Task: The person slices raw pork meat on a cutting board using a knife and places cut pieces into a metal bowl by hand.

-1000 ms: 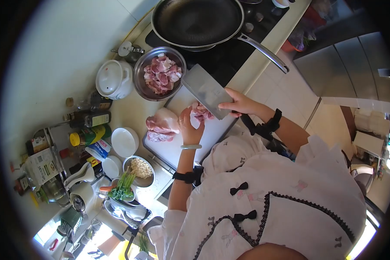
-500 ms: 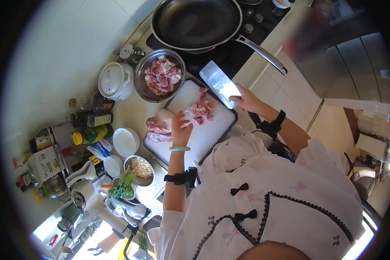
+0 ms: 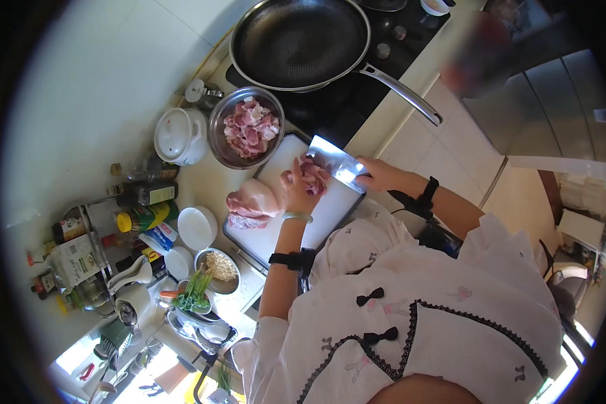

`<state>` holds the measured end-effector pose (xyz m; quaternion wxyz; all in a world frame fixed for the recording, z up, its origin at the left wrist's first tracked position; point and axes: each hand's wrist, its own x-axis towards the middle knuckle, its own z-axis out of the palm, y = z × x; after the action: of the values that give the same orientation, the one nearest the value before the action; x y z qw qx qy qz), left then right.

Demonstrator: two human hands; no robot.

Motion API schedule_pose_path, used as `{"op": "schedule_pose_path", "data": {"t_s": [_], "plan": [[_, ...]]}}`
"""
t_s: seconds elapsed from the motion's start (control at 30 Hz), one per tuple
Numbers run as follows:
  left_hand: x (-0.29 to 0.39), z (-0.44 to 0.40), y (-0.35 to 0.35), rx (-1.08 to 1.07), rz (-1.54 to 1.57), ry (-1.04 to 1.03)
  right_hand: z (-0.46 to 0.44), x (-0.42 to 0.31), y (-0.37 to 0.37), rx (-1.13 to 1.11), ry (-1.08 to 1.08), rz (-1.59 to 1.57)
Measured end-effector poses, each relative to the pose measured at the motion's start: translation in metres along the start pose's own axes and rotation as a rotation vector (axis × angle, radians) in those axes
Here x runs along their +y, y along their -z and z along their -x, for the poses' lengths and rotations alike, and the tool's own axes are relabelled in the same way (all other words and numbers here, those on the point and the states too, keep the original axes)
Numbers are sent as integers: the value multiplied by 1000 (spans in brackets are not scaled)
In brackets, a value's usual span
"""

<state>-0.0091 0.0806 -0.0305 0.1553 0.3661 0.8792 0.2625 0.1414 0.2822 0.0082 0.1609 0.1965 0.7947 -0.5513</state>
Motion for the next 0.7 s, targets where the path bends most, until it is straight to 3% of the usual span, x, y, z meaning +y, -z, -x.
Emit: {"op": "schedule_pose_path", "data": {"t_s": [0.13,0.2,0.27,0.3,0.4,0.47,0.53,0.63,0.7], "plan": [[6,0,-1,-14,10,-41,-5,5,-13,23,106,36],[-2,-3,-13,84,130,-88,-10,0,-21,33,179,82],[-9,-5,-23,139,137,-60,-13,-17,-26,-91,-24,-51],[-14,-8,-25,146,321,89,-17,-17,-31,-107,23,-68],[-22,-6,-21,260,292,171,-22,-22,-36,-104,81,16],[-19,-7,0,294,159,69,-25,-31,-37,-41,211,47],[-22,-23,24,335,247,64,-34,-41,-37,152,440,111],[-28,-56,61,394,336,22,-52,-81,-20,223,433,179],[-30,-81,84,507,188,37,-68,-97,-10,262,455,205]]}}
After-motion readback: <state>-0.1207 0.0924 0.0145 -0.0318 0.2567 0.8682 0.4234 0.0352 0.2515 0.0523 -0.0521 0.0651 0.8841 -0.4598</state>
